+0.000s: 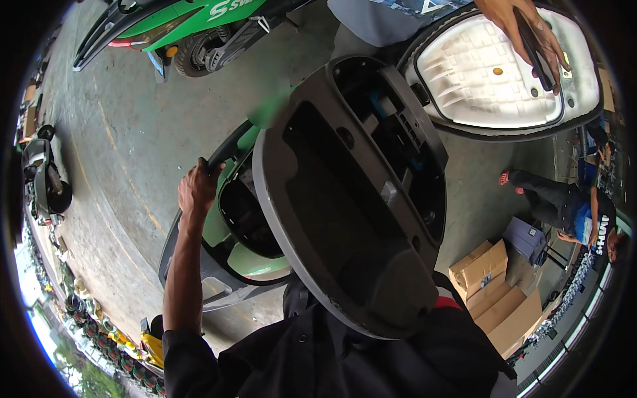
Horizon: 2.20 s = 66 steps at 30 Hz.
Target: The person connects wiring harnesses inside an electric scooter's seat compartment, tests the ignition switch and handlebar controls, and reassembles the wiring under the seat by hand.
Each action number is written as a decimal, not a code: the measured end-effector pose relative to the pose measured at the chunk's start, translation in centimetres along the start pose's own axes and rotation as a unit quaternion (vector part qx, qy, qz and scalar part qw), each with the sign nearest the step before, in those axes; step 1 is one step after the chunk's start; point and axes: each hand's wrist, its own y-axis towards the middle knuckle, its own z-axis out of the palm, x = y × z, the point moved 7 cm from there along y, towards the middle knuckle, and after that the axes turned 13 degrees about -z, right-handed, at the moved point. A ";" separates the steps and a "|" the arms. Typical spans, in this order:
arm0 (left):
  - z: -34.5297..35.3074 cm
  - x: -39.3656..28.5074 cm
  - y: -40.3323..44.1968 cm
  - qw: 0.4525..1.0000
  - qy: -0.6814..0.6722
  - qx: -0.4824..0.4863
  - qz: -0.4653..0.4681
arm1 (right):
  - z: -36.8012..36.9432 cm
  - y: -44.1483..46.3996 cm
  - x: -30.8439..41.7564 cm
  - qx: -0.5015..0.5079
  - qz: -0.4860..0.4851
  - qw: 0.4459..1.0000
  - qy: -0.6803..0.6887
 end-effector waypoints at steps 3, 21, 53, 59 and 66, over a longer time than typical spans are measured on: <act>-0.7 -0.4 -0.2 1.000 0.007 0.003 -0.003 | 0.0 -2.6 -1.8 -0.083 0.089 0.993 0.011; -0.2 -0.3 0.2 0.999 0.027 0.024 -0.020 | 0.5 -1.7 -1.6 -0.013 0.143 0.989 -0.031; -0.2 -0.3 0.1 1.000 0.016 0.013 -0.023 | 2.2 -5.5 3.1 0.076 -0.006 0.980 -0.186; -0.3 -0.2 0.0 0.999 0.022 0.024 -0.021 | 2.9 -5.0 1.7 0.128 -0.011 0.965 -0.231; -0.3 0.0 -0.2 0.999 0.029 0.009 -0.020 | -2.0 -7.3 2.6 -0.013 0.028 0.990 -0.139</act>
